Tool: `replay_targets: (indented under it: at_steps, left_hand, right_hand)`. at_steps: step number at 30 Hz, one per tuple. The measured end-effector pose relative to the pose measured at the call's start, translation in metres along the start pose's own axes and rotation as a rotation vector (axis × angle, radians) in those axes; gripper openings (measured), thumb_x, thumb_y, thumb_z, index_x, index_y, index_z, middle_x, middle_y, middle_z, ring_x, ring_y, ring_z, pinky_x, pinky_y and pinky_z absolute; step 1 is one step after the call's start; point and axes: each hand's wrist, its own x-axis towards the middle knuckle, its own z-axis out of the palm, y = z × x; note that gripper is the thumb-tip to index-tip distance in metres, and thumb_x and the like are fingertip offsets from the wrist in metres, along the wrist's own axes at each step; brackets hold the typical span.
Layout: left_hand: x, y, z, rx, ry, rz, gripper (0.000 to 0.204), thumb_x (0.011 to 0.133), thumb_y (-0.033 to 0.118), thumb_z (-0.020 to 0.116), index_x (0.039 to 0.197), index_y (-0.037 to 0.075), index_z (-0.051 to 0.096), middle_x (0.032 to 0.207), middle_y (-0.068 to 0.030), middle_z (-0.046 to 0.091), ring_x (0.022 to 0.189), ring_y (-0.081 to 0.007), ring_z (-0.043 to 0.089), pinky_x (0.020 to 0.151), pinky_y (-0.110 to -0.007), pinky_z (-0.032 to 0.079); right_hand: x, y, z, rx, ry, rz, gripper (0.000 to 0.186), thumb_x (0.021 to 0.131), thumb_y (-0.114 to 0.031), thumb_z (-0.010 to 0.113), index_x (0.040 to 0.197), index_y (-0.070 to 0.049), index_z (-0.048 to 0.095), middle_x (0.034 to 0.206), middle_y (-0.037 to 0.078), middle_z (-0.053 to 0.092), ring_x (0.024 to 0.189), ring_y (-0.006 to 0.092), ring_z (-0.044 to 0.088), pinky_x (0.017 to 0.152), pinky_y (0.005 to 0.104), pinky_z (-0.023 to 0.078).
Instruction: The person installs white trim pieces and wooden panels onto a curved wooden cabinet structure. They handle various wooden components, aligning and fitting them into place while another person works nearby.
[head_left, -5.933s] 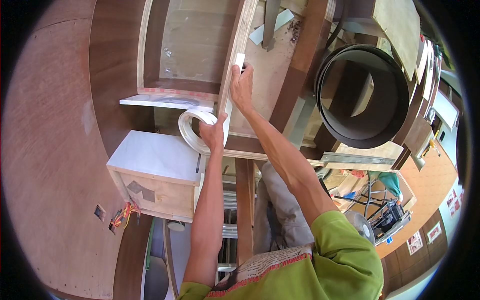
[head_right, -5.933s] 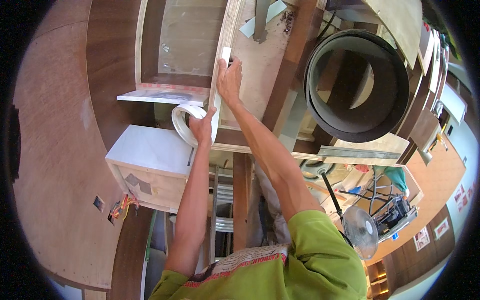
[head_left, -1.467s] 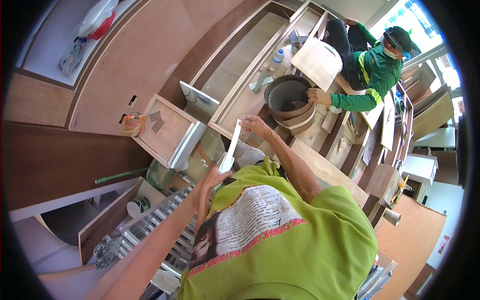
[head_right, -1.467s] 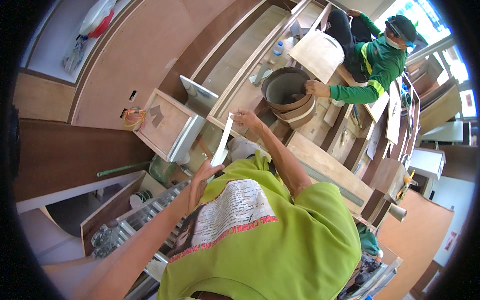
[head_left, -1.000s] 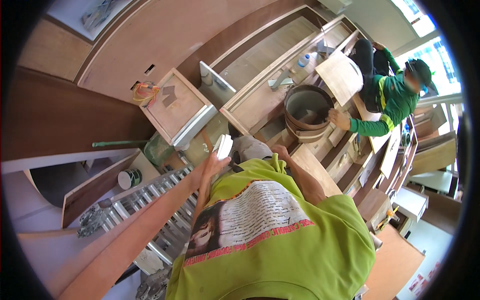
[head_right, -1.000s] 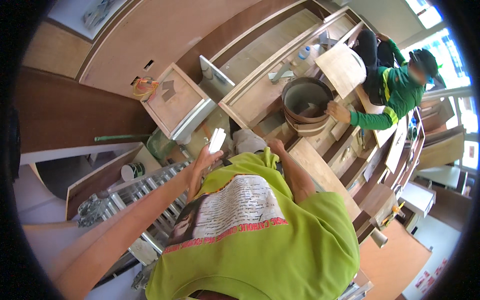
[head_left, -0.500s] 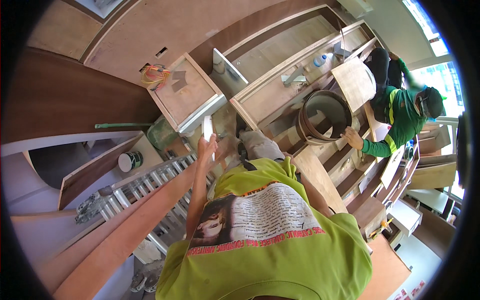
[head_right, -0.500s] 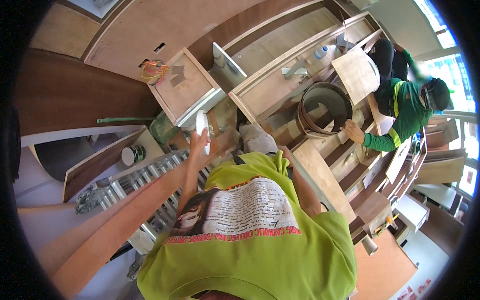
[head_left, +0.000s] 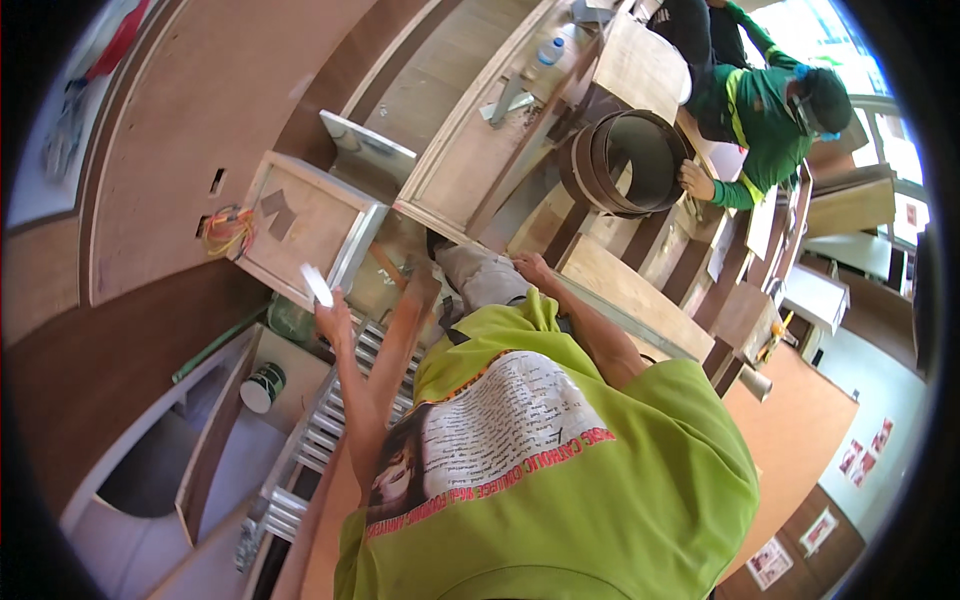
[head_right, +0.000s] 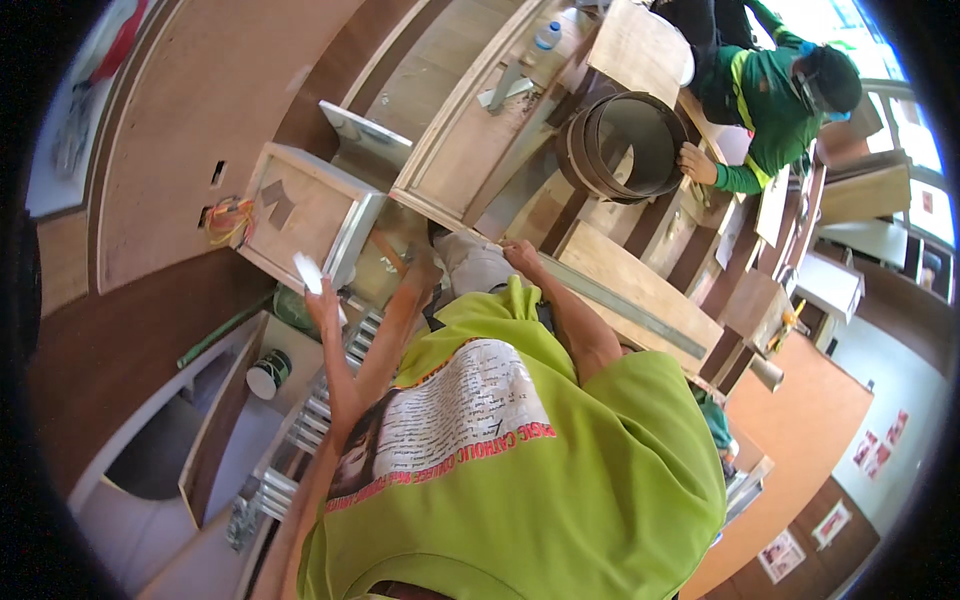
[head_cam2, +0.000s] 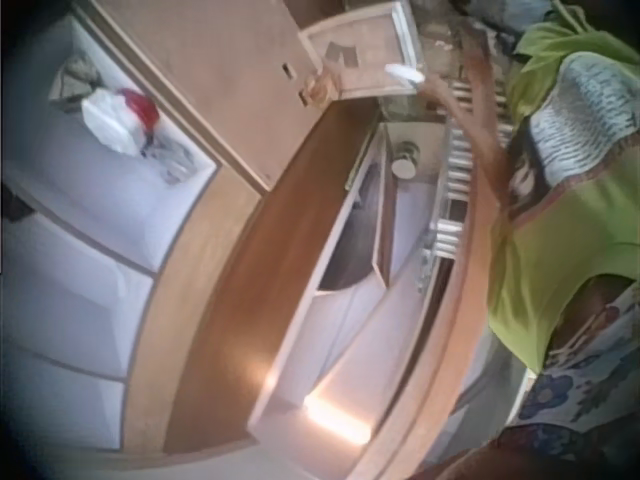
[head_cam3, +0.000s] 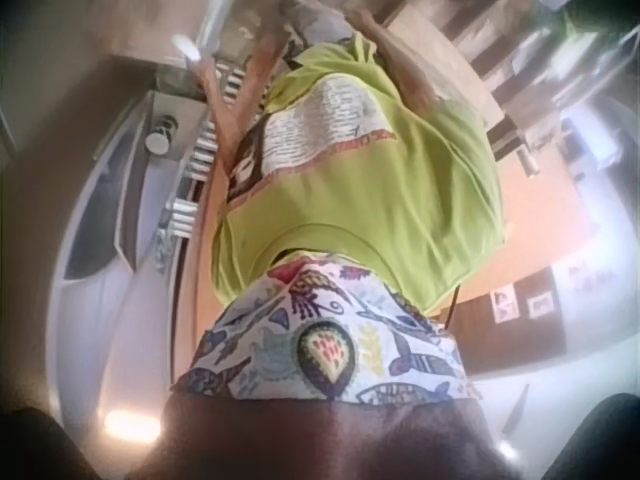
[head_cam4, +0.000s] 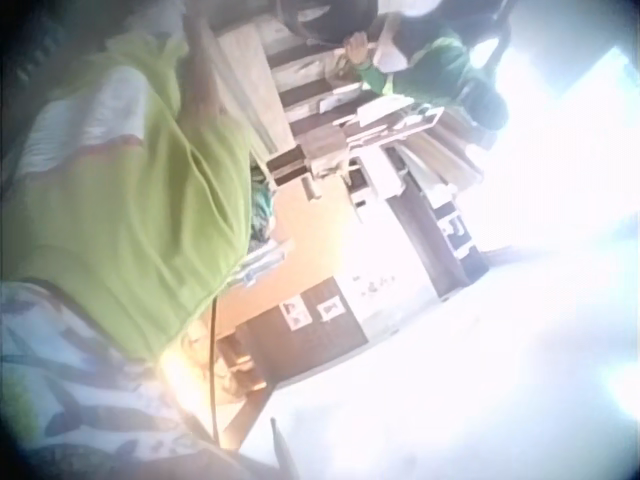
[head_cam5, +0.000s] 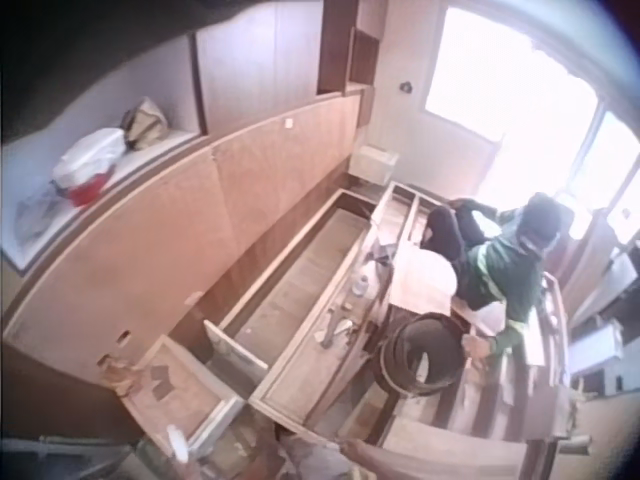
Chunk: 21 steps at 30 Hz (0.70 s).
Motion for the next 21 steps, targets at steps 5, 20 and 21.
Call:
replay_targets:
  at_steps: [5, 20, 21]
  left_hand:
    - [0.083, 0.001, -0.001, 0.303, 0.08, 0.188, 0.047, 0.081, 0.027, 0.059, 0.112, -0.008, 0.05, 0.101, -0.0267, 0.059, 0.093, -0.0391, 0.058, 0.08, -0.042, 0.045]
    - [0.204, -0.01, 0.051, 0.657, 0.063, 0.192, 0.039, 0.083, 0.03, 0.054, 0.106, -0.001, 0.052, 0.094, -0.0231, 0.061, 0.088, -0.0404, 0.058, 0.075, -0.047, 0.045]
    - [0.209, -0.012, 0.056, 0.655, 0.033, 0.182, 0.04, 0.082, 0.03, 0.055, 0.106, -0.001, 0.053, 0.094, -0.0233, 0.061, 0.088, -0.0406, 0.058, 0.075, -0.047, 0.045]
  right_hand:
    - [0.014, -0.045, -0.013, -0.035, -0.048, 0.182, 0.033, 0.077, -0.021, 0.052, 0.101, -0.001, 0.062, 0.088, 0.016, 0.063, 0.08, 0.0266, 0.06, 0.071, 0.034, 0.048]
    - [0.041, -0.057, -0.046, 0.671, 0.073, 0.443, 0.028, 0.087, -0.013, 0.051, 0.112, -0.001, 0.052, 0.082, 0.005, 0.059, 0.07, 0.0145, 0.059, 0.06, 0.0255, 0.049]
    - [0.042, -0.059, -0.045, 0.682, 0.077, 0.451, 0.029, 0.086, -0.014, 0.052, 0.112, -0.001, 0.052, 0.082, 0.005, 0.059, 0.07, 0.0144, 0.059, 0.061, 0.0257, 0.049]
